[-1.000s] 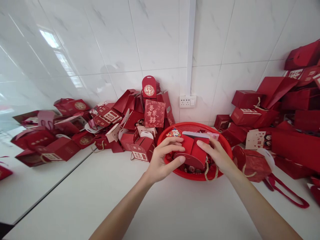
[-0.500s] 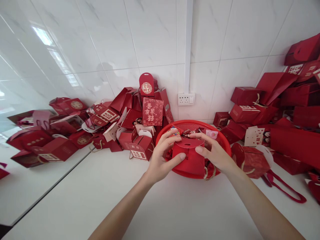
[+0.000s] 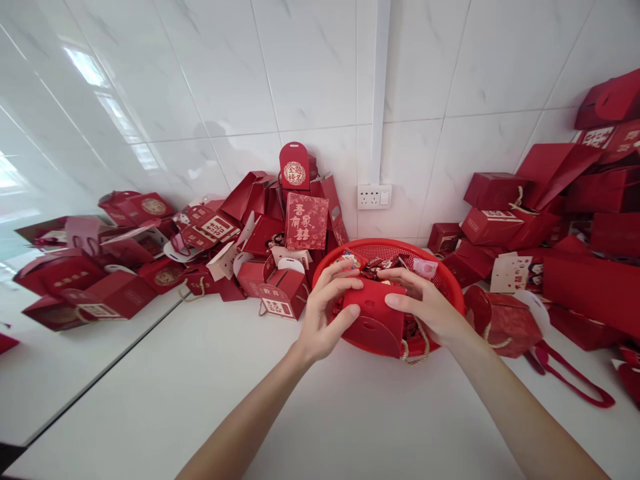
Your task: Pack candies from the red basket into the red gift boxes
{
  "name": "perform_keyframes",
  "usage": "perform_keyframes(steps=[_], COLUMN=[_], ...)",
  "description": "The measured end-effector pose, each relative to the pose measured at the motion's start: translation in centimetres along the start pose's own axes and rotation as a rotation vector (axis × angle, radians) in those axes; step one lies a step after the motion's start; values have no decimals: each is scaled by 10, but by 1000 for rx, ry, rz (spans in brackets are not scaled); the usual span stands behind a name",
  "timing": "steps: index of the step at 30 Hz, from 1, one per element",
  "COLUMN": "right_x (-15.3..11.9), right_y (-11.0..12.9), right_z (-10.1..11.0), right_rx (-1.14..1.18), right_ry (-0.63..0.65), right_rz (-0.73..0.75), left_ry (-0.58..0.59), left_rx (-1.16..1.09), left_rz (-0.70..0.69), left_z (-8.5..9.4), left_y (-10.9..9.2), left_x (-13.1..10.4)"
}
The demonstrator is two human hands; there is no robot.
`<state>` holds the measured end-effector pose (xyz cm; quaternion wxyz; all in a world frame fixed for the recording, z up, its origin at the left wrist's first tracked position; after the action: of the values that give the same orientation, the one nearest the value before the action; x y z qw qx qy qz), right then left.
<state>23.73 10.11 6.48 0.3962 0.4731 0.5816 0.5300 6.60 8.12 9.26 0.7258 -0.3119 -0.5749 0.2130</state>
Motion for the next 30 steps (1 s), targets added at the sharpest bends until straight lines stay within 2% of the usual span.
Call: perform_keyframes(steps=[6,9,13,18,23,30], right_x=[-2,-4,-5,-6,-8,-9], right_y=[4,6,5,4,5,3], right_z=[2,1,1,1,-1,-10], right_rx=[98,111,117,80,-45,-119], right_ry=[-45,-50,-65,-111,-164,-129], right_rz=[-12,-19,-36,20,97,98], left_ry=[67,92,-6,-104,-287,-313], left_rx=[24,23,24,-185,-280,-203], left_rz=[-30,-2,180,455,461,465], left_z=[-1,-3,-2,-6,3,2], left_y=[-4,-5,1,15,19,20], left_x=[1,1,1,-2,-2,-4])
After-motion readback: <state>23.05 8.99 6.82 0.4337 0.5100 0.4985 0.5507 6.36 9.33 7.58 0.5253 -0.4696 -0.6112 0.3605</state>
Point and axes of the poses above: each hand's wrist, its own x-axis towards the middle knuckle, its own z-axis out of the back of the hand, y = z × x, the point moved 8 cm from there along x, towards the middle knuckle, and after that the axes turned 1 degree about -y, right-handed, at the moved point
